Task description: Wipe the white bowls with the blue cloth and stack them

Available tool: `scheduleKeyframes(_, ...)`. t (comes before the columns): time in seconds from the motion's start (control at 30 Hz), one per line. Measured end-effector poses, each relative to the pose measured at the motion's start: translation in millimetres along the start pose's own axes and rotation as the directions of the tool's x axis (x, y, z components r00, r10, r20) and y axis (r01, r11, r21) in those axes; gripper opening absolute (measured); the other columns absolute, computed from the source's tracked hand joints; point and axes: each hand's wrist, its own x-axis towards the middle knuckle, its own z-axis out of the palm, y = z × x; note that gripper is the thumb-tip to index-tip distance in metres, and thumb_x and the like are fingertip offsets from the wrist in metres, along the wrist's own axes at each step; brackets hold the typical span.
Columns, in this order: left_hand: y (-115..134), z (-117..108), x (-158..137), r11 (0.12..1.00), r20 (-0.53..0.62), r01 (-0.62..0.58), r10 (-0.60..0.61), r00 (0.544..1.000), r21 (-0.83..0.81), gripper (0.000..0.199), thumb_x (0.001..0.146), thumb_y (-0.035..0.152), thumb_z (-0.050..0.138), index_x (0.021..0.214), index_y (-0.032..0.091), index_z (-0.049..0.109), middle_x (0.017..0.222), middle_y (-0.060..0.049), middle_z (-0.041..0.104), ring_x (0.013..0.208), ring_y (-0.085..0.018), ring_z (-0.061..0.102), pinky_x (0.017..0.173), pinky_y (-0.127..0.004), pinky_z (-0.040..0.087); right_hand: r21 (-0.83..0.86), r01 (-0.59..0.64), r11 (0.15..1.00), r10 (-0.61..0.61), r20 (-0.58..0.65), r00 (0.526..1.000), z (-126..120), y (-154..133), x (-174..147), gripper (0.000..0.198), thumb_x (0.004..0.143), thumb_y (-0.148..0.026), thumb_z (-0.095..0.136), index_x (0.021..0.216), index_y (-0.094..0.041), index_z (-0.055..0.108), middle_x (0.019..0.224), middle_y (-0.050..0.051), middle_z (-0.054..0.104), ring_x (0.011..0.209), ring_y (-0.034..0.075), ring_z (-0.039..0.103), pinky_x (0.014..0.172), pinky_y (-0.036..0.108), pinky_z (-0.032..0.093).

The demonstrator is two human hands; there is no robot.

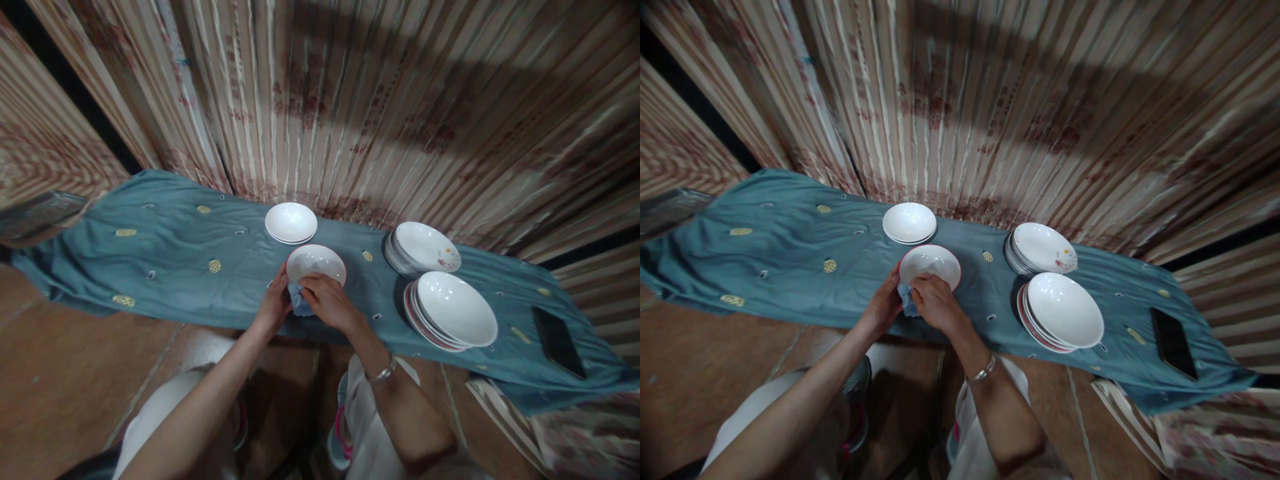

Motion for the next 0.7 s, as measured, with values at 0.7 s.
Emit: scheduleKeyframes(0.7, -1.7, -1.8, 0.3, 0.998, 0.018, -0.014, 0.013, 1.000, 0.054, 0.050, 0.092, 0.036, 0.056, 0.140, 0.026, 0.051, 0.140, -0.010, 0.059, 0.122, -0.027, 0.060, 0.092, -0.046, 0.057, 0.096, 0.000, 0.995, 0.012, -0.116, 0.993, 29.6, 22.9, 50.4, 0.049, 0.095, -0.011, 0.033, 0.142, -0.009, 0.045, 0.153, 0.016, 0.043, 0.142, 0.021, 0.041, 0.118, 0.037, 0.034)
